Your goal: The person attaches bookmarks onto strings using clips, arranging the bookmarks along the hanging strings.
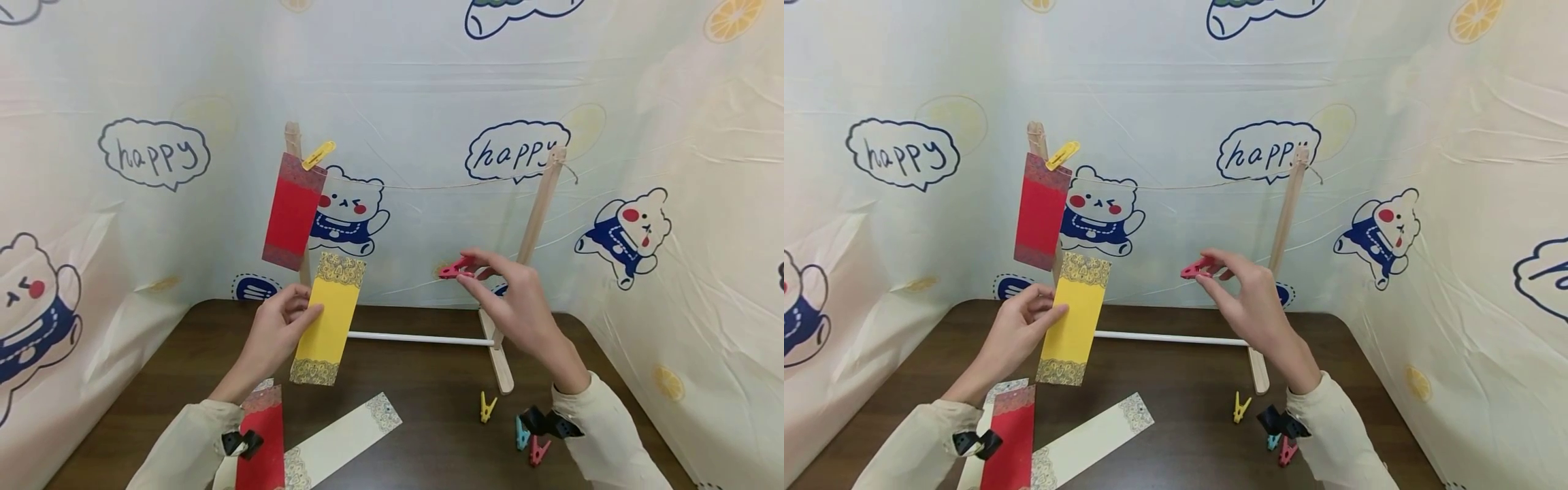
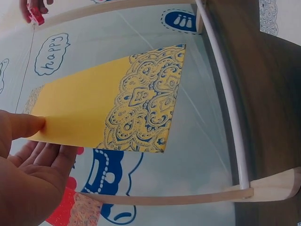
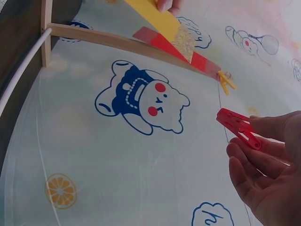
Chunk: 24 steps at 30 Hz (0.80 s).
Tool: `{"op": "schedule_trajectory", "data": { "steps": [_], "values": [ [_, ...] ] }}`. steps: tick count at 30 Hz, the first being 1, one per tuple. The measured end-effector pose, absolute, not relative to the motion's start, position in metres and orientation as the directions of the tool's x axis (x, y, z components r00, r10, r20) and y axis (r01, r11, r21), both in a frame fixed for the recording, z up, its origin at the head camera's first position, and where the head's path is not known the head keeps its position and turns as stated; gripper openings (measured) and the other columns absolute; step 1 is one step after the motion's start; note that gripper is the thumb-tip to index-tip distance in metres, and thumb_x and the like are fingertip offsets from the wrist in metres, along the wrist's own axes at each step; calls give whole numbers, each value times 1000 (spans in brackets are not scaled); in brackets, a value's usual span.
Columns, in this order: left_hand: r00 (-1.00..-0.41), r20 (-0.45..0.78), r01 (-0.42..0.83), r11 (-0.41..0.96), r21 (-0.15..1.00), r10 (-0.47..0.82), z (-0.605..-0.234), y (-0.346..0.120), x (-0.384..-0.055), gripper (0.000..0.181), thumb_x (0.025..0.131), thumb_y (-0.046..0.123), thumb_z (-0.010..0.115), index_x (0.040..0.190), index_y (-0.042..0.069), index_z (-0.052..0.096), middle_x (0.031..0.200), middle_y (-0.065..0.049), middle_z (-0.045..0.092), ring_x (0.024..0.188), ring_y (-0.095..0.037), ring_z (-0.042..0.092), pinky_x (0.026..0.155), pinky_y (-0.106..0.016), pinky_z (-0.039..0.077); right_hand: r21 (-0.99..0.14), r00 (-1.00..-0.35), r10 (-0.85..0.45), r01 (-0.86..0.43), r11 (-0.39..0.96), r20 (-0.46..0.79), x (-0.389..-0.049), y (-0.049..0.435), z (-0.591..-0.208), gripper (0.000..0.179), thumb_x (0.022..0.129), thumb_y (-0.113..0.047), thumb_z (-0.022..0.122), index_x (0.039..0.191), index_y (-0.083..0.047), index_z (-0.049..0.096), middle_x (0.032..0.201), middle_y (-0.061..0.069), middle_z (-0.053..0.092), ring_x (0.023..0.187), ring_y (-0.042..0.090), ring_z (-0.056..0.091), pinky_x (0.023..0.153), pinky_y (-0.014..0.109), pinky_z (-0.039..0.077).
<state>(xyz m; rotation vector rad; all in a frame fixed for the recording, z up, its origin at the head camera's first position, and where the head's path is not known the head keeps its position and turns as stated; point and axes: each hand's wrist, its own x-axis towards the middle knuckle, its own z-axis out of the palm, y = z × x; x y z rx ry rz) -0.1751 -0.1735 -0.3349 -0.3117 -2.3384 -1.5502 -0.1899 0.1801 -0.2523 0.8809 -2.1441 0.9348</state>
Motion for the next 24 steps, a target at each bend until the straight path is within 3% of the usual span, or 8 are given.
{"op": "schedule_trajectory", "data": {
  "steps": [6, 13, 24],
  "values": [
    [-927, 376, 346, 389, 854, 1, -333, -173, -180, 30, 96, 21, 67, 118, 3, 56, 110, -16, 70, 91, -27, 73, 75, -35, 60, -401, -594, -308, -764, 505, 743, -193, 174, -243, 44, 87, -9, 78, 128, -7, 63, 105, 4, 73, 92, 14, 67, 77, 21, 52],
    [-919, 395, 369, 378, 849, 7, -327, -170, -187, 32, 96, 21, 68, 118, 0, 57, 114, -18, 68, 94, -30, 73, 77, -37, 59, -372, -570, -326, -779, 504, 754, -199, 168, -235, 33, 88, -12, 77, 120, -6, 67, 104, 2, 73, 92, 13, 66, 80, 31, 54],
    [-906, 423, 388, 424, 818, 12, -318, -172, -201, 28, 96, 17, 68, 115, 0, 58, 113, -19, 69, 95, -30, 73, 77, -34, 59, -307, -501, -352, -822, 479, 791, -208, 153, -219, 34, 89, -12, 76, 122, -6, 68, 99, 3, 73, 89, 13, 63, 77, 26, 52]
  ]
}}
